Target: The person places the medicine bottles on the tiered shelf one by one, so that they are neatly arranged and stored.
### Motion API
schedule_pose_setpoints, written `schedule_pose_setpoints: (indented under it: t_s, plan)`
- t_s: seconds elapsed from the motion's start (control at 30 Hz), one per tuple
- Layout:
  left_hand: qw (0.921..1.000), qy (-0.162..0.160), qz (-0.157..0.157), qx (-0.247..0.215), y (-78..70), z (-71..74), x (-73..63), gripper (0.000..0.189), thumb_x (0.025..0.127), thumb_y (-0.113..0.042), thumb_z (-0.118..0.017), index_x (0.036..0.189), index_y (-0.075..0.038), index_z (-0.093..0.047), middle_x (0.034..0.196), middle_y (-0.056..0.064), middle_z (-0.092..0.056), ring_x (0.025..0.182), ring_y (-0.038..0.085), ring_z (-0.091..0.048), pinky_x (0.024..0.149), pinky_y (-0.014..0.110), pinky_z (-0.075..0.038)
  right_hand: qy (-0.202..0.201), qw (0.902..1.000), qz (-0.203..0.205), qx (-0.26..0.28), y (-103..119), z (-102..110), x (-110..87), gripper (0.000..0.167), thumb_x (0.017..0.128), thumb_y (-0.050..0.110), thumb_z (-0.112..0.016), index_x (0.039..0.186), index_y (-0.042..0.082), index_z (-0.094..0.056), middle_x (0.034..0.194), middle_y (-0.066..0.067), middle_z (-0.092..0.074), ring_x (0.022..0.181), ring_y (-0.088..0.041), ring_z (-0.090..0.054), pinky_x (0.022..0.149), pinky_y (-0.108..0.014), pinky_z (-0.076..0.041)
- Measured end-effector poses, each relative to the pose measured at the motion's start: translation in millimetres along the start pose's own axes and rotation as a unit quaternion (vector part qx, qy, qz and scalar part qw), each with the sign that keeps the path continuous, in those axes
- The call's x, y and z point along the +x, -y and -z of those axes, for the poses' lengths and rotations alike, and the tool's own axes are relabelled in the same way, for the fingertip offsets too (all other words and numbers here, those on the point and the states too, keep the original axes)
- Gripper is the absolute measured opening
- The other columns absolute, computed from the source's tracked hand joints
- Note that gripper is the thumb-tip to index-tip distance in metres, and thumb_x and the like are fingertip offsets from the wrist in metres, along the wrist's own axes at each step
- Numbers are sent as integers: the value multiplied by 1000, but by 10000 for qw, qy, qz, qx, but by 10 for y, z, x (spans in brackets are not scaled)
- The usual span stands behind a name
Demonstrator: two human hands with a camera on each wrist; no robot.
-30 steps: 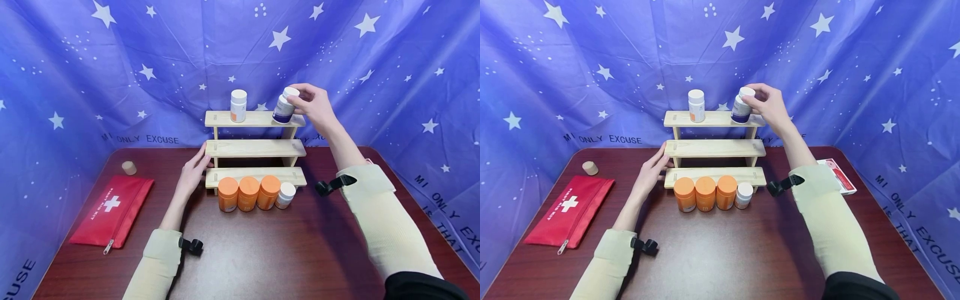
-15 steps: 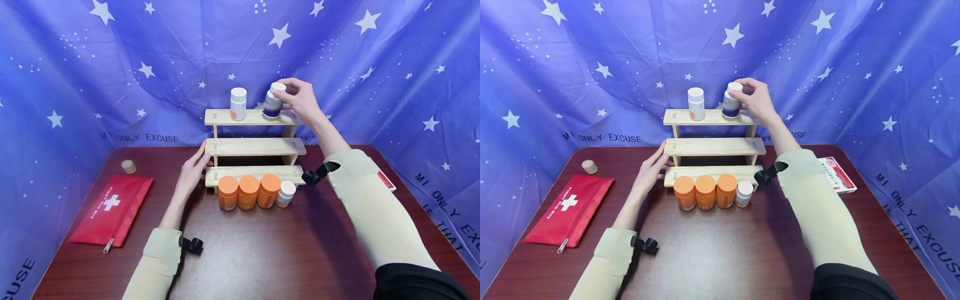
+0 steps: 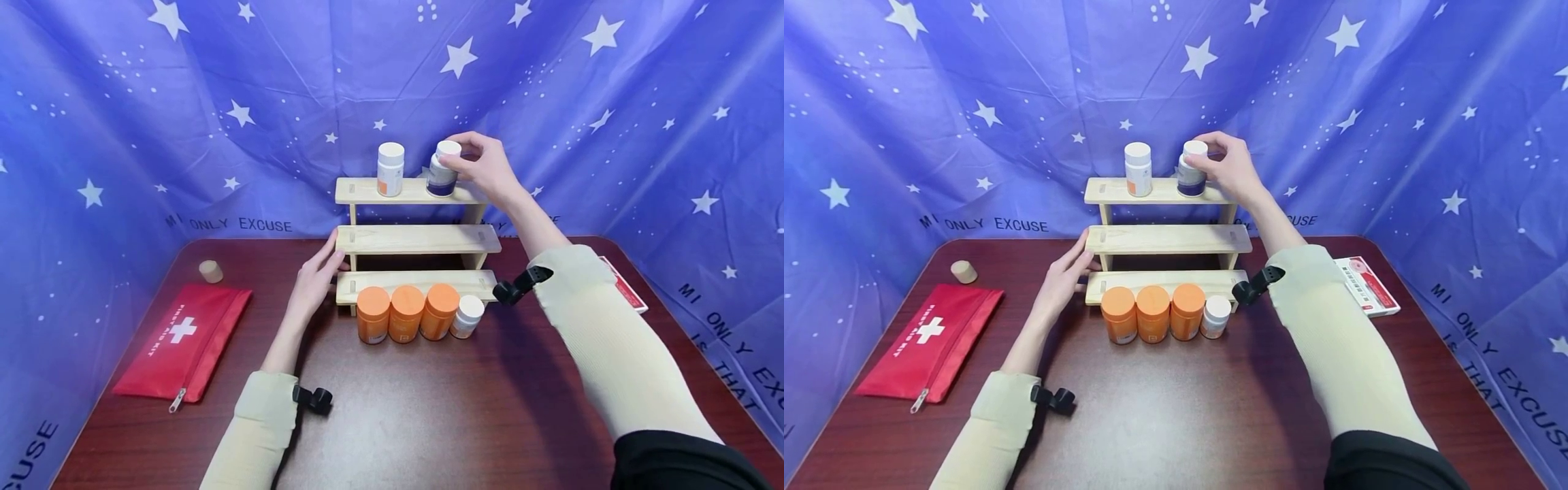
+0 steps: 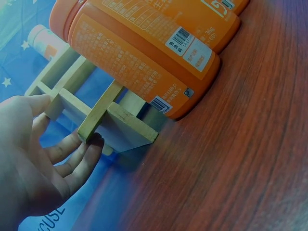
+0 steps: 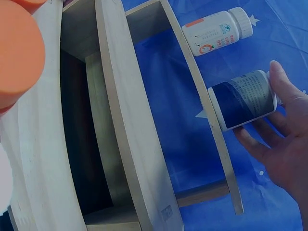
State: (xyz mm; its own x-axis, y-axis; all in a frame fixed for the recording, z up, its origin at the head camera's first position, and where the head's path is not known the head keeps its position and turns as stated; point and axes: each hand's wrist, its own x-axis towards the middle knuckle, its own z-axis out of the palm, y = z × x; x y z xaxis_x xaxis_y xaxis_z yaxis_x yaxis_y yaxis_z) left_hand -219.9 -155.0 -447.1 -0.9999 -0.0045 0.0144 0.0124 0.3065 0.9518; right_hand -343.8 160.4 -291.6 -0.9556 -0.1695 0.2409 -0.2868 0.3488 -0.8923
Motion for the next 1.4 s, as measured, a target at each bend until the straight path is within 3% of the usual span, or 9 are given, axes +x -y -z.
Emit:
schedule_pose_setpoints:
  t_s: [0.53, 0.87, 1.2, 1.4]
  plan:
    - [10000, -17, -8, 21, 7, -18, 5, 56, 105, -58, -47, 158, -49, -31, 114, 19, -75, 109, 30, -71, 76, 35, -64, 263, 9993, -89, -253, -4, 72, 7, 45, 92, 21, -78, 135, 12, -65, 112, 7, -70, 109, -10, -63, 84, -22, -60]
    - [10000, -34, -27, 46, 3, -6, -8, 57, 105, -58, -47, 158, -48, -31, 115, 19, -75, 110, 29, -71, 80, 40, -64, 742, 9956, -570, -103, -24, 53, -42, 54, 98, 37, -70, 145, 15, -56, 126, 2, -64, 122, -15, -58, 108, -44, -54]
    - [10000, -32, 3, 60, 8, 14, -18, 55, 104, -59, -47, 157, -51, -31, 115, 18, -75, 111, 29, -71, 83, 42, -64, 741, 9958, -513, 135, -103, 57, -108, 59, 97, 34, -71, 151, 18, -51, 143, -8, -57, 132, -19, -55, 112, -44, -52]
    - [9999, -67, -42, 79, 1, 10, -3, 56, 104, -58, -48, 157, -50, -32, 114, 17, -76, 109, 29, -71, 83, 47, -63, 614, 9962, -406, 462, -169, 102, -209, 62, 97, 31, -73, 153, 20, -49, 145, -7, -54, 137, -22, -52, 110, -37, -54]
